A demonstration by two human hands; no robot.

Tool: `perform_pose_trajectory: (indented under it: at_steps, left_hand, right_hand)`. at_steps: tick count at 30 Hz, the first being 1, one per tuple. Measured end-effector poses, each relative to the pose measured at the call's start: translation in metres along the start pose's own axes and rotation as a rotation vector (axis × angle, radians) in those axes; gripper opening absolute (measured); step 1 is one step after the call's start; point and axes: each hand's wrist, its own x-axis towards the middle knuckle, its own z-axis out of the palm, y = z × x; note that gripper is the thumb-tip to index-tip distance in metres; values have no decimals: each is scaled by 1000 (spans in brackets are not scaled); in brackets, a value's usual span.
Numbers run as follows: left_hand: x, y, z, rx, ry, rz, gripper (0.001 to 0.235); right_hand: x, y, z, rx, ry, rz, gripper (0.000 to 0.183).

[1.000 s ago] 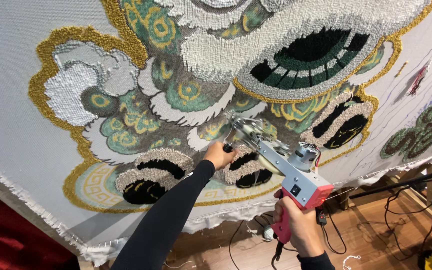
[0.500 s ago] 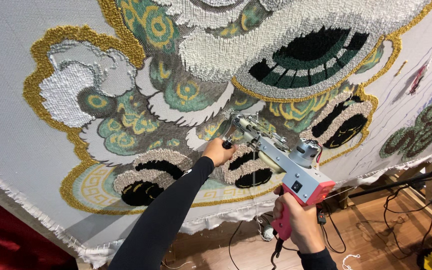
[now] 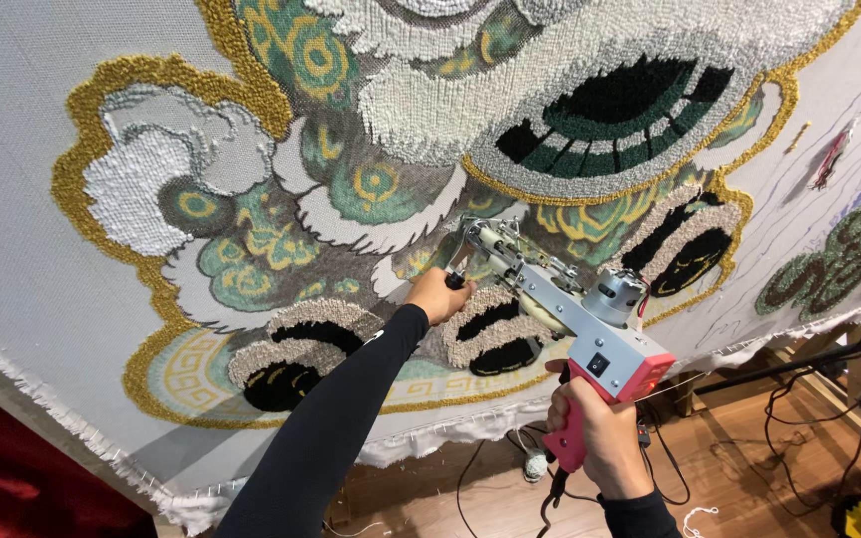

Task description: The person uses a handheld electric tufting gun to apply yarn into a stretched canvas, following a pre-drawn design of a stylized skull. The operator guides the tool along the pattern lines to create a textured surface, occasionally adjusting the yarn feed with their left hand.

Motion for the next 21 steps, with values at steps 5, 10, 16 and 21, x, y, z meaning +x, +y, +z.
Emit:
perform_pose_trajectory:
  at_steps: [5,10,16,21]
  left_hand:
    - [-9,6,-4,3,-86,13,55]
    - [-19,21,7,-317,-234,-136,44]
    - [-15,15,81,-800,-273,14,56]
    - [-21,26,121,-834,-281,89,46]
  right_hand:
    - [-1,3,-4,6,-28,-4,36]
    - [1,-1,-22,17,-25,36,37]
    - [1,-9,-73,40,-109,64,43]
    - [8,-14,-135,108,-72,125,25]
